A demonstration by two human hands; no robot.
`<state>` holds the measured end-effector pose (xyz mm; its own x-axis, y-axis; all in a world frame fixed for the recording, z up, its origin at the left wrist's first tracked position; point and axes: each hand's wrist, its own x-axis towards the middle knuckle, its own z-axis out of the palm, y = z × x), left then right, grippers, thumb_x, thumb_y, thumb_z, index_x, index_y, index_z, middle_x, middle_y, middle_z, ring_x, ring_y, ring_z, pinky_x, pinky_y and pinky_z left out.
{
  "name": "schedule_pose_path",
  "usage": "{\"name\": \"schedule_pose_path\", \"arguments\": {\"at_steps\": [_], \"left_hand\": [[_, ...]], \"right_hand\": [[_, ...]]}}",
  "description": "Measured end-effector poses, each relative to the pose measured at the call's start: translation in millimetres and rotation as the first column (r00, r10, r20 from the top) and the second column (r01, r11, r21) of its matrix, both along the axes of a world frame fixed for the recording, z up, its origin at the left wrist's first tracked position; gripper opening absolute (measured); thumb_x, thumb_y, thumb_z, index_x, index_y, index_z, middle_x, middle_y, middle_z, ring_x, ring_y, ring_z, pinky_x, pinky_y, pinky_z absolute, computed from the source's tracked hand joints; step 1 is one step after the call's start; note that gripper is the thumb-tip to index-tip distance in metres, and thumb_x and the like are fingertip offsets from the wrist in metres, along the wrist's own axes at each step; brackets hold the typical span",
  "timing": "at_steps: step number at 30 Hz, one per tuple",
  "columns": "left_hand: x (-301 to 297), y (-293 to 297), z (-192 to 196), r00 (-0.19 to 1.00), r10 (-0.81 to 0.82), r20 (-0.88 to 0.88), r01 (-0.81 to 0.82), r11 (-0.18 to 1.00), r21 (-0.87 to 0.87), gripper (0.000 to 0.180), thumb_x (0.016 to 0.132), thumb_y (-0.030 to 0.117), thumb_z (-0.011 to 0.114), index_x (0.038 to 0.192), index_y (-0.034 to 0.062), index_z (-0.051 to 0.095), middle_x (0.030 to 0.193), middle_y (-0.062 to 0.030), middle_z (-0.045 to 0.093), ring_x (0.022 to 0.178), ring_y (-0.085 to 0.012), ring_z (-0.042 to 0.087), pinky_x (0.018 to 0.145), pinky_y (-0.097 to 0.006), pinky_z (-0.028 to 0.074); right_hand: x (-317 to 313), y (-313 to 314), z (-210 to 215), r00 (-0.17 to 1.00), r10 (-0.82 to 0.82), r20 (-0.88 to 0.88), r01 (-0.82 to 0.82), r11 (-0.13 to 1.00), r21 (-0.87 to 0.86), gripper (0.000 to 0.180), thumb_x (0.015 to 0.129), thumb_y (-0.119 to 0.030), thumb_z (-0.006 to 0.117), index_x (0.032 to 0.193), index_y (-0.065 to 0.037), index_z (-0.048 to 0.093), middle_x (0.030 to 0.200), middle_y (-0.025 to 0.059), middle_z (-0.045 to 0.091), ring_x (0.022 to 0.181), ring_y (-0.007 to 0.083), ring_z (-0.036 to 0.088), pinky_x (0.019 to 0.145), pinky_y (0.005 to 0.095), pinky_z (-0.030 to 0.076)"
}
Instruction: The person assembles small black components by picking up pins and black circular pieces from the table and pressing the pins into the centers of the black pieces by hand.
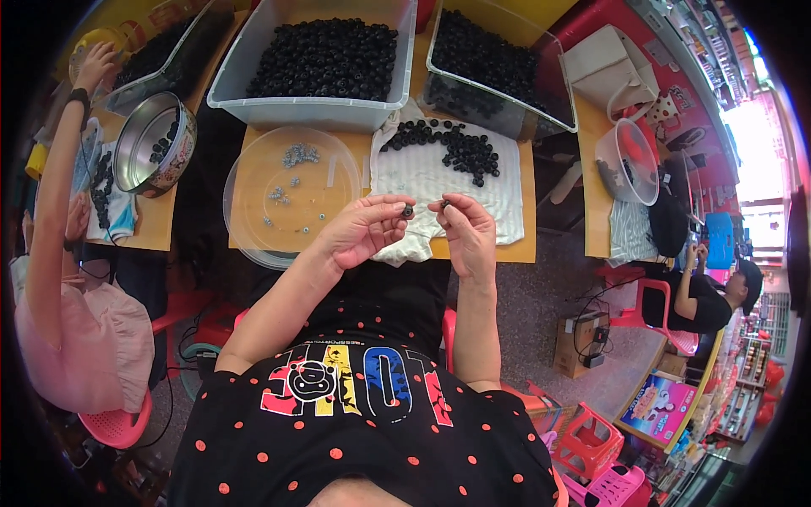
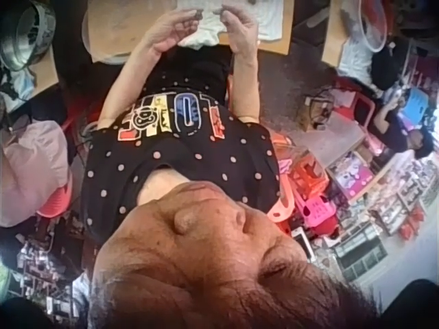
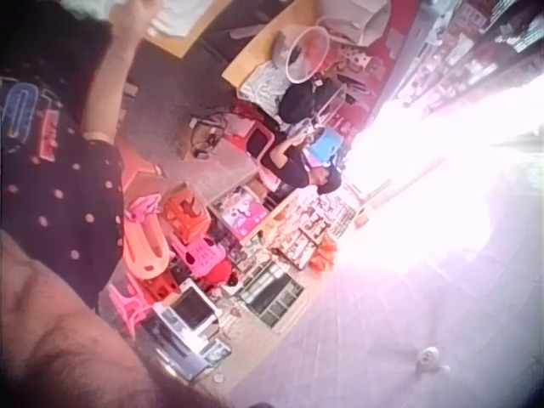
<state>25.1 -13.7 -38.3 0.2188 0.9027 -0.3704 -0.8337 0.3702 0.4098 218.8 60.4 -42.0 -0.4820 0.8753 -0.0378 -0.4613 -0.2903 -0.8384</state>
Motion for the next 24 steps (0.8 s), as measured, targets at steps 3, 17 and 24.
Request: {"name": "schedule_pose_path", "arguments": {"at_steps": [3,17,24], "left_hand": [[1.8,-3.4,1.3,1.000,0.024,-0.017,-0.024,1.000,0.005,0.019,0.091,0.009,0.064,0.108,0.0018,0.066,0.091,-0.0041,0.067,0.077,-0.0099,0.064,0.072,-0.023,0.056],[8.6,-9.8,4.3,0.975,0.185,-0.120,-0.180,0.982,0.052,0.018,0.089,0.006,0.066,0.106,0.0000,0.067,0.092,-0.0051,0.068,0.079,-0.0106,0.064,0.073,-0.024,0.054],[10.4,-11.0,6.0,0.966,0.207,-0.153,-0.193,0.976,0.101,0.019,0.088,0.005,0.067,0.106,-0.0003,0.067,0.092,-0.0056,0.068,0.080,-0.0109,0.064,0.073,-0.024,0.054]], "right_hand": [[-3.1,-6.2,6.1,0.999,0.014,0.045,-0.017,0.999,0.049,0.020,0.089,0.004,0.060,0.108,0.004,0.064,0.098,0.0120,0.068,0.087,0.0126,0.063,0.080,0.0228,0.049],[-23.1,-33.1,17.6,0.963,-0.120,0.241,0.077,0.981,0.177,0.017,0.083,0.004,0.069,0.100,0.003,0.070,0.093,0.0083,0.070,0.084,0.0101,0.064,0.077,0.0204,0.050],[-27.6,-35.9,16.6,0.947,-0.148,0.284,0.092,0.975,0.203,0.017,0.084,0.003,0.070,0.100,0.003,0.070,0.092,0.0078,0.070,0.082,0.0090,0.063,0.075,0.0200,0.050]]}}
